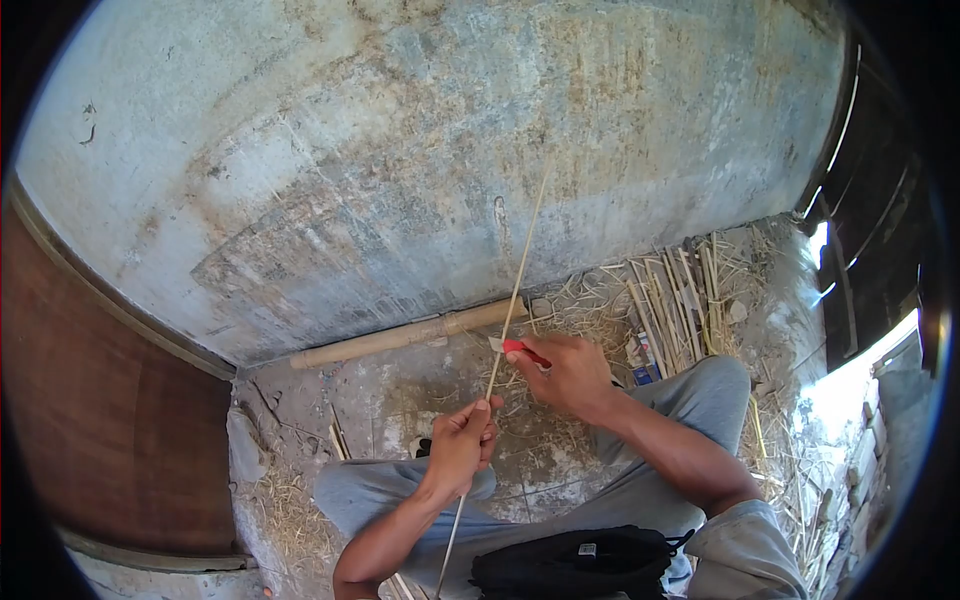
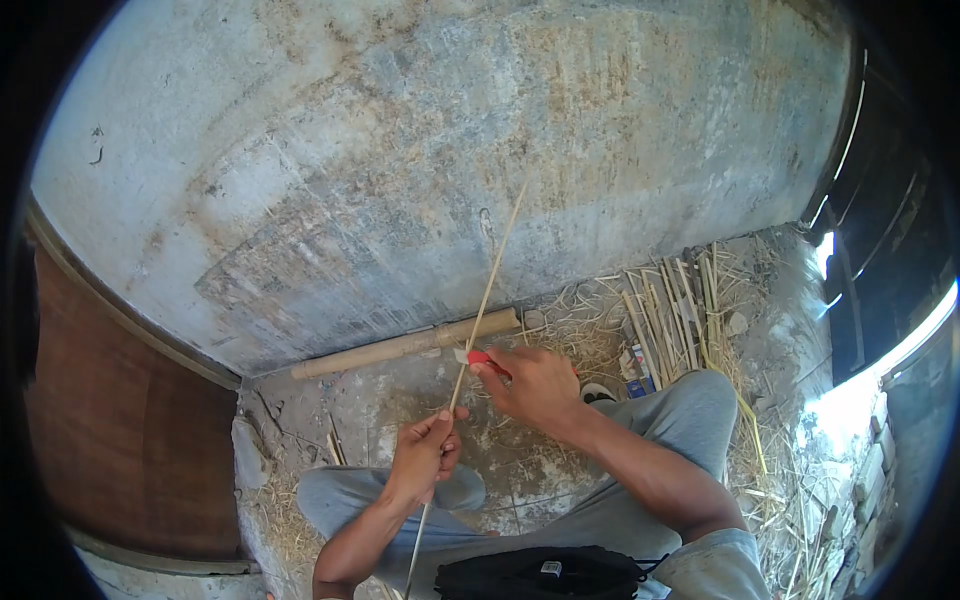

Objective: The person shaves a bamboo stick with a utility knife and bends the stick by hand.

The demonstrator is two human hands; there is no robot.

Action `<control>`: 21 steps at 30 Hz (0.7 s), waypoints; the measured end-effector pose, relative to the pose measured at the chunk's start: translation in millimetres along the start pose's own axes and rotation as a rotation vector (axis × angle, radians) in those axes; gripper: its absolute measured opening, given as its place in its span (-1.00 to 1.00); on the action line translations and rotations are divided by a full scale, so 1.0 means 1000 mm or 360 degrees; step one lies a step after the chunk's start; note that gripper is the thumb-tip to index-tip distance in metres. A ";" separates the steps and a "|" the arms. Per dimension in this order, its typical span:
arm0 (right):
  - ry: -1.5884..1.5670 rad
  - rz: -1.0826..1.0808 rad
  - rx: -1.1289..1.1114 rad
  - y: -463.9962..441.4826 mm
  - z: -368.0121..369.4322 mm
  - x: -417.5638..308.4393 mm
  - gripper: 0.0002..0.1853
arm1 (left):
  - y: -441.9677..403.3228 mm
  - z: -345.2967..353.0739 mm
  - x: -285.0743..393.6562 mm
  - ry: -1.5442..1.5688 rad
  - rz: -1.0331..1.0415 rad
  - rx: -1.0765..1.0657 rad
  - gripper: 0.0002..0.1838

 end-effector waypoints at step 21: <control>-0.0044 -0.0023 0.0142 -0.017 -0.015 0.007 -0.75 | 0.043 -0.010 -0.001 -0.0174 0.0094 0.0037 -0.62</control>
Point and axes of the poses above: each hand's wrist, its own y-axis away from the middle knuckle, its own z-axis out of the palm, x = y × z, the point moved 8 cm from there along -y, towards the middle knuckle, and after that the axes turned 3 degrees about -x, right-handed, at the moved point
